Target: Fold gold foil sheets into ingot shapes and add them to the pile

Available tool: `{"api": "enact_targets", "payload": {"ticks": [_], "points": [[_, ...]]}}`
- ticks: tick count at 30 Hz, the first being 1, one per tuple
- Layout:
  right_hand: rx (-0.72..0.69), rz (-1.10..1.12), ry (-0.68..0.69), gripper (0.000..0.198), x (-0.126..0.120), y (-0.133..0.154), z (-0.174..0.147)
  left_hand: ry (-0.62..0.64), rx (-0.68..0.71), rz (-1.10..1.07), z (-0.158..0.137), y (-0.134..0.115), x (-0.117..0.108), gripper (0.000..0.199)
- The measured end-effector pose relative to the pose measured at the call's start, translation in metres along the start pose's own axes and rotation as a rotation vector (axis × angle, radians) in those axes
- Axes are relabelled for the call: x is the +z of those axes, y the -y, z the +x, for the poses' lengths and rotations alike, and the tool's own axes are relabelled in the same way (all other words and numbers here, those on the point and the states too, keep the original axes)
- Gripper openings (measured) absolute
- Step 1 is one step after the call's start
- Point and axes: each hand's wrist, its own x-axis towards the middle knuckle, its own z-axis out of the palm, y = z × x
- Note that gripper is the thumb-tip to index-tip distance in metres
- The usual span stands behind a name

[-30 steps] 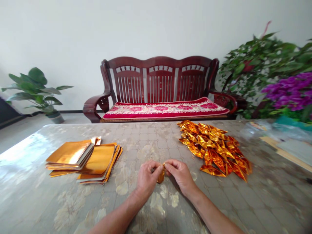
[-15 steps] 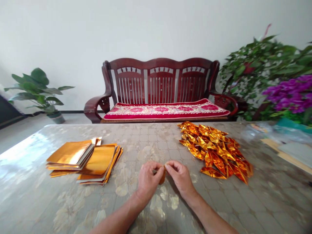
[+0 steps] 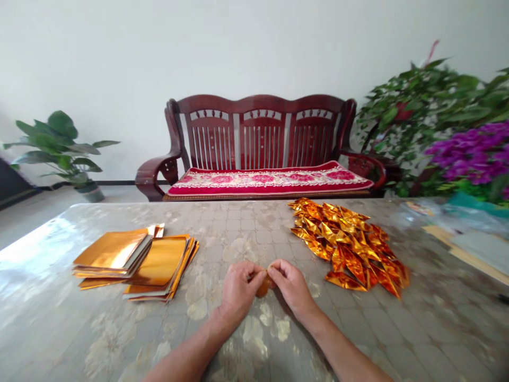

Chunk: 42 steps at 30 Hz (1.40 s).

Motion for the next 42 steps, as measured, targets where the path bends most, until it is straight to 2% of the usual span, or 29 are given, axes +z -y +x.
{"api": "enact_targets", "payload": {"ticks": [3,8,14,19,22,28,31,35,38,42], "points": [[0.026,0.061,-0.083,0.037,-0.003,0.0,0.002,0.0,-0.076,-0.149,0.0,0.001,0.0,0.023],[0.127,0.245,-0.201,0.045,-0.009,-0.001,0.007,0.011,-0.043,-0.343,-0.001,0.004,-0.012,0.038],[0.116,0.281,-0.219,0.047,-0.01,0.003,0.007,0.193,0.014,-0.522,0.003,0.015,-0.021,0.031],[0.117,0.294,-0.225,0.048,-0.009,0.006,0.007,0.268,0.098,-0.573,0.005,0.018,-0.022,0.028],[0.115,0.299,-0.228,0.047,-0.009,0.006,0.006,0.233,0.124,-0.569,0.006,0.015,-0.02,0.023],[0.108,0.295,-0.204,0.045,-0.009,0.005,0.006,0.2,0.211,-0.542,0.007,0.015,-0.021,0.029],[0.114,0.304,-0.193,0.044,-0.01,0.004,0.006,0.188,0.199,-0.509,0.008,0.02,-0.021,0.023],[0.126,0.286,-0.184,0.043,-0.012,0.002,0.008,0.108,0.16,-0.431,0.01,0.028,-0.017,0.014],[0.065,0.18,-0.16,0.035,-0.015,0.0,0.01,0.022,0.101,-0.344,0.013,0.033,-0.016,0.012],[-0.086,-0.132,-0.132,0.018,-0.022,-0.002,0.01,-0.049,0.07,-0.24,0.014,0.035,-0.018,0.008]]}}
